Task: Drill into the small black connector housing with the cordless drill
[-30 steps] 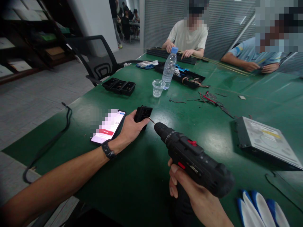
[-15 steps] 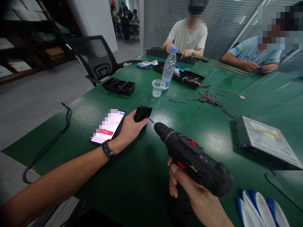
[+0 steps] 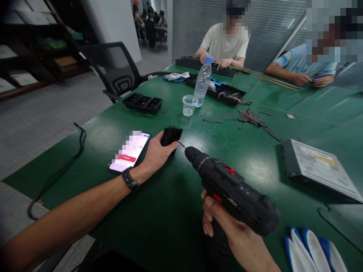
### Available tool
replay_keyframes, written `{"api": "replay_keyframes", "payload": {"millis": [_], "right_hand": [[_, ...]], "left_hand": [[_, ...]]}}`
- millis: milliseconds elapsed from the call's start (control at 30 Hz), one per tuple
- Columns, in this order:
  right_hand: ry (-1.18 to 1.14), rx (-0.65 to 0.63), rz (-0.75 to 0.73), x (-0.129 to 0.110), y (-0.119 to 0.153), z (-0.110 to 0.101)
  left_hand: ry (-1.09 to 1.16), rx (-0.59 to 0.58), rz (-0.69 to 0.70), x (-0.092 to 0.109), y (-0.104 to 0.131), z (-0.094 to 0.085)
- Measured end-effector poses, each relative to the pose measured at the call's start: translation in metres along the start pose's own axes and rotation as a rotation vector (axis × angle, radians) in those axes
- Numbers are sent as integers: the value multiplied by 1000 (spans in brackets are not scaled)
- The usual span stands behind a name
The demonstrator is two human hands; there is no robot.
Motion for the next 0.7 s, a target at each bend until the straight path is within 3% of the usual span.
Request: {"api": "replay_keyframes", "payload": {"millis": [433,700], "right_hand": [[7,-32,-29,12,-1,-6],[5,-19,-41,7,0,-4]], "left_hand": [[1,2,-9,-4,-1,1],[-1,4,-10,-4,-2,0]]}}
Point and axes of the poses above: each hand's wrist, its own y-axis away from the middle knuckle, its own z-axis out of the palm, x = y × z, the point moved 10 cm from there along -y, towards the middle knuckle, and after that the axes turned 9 degrees about -x, right-handed, at the moved point
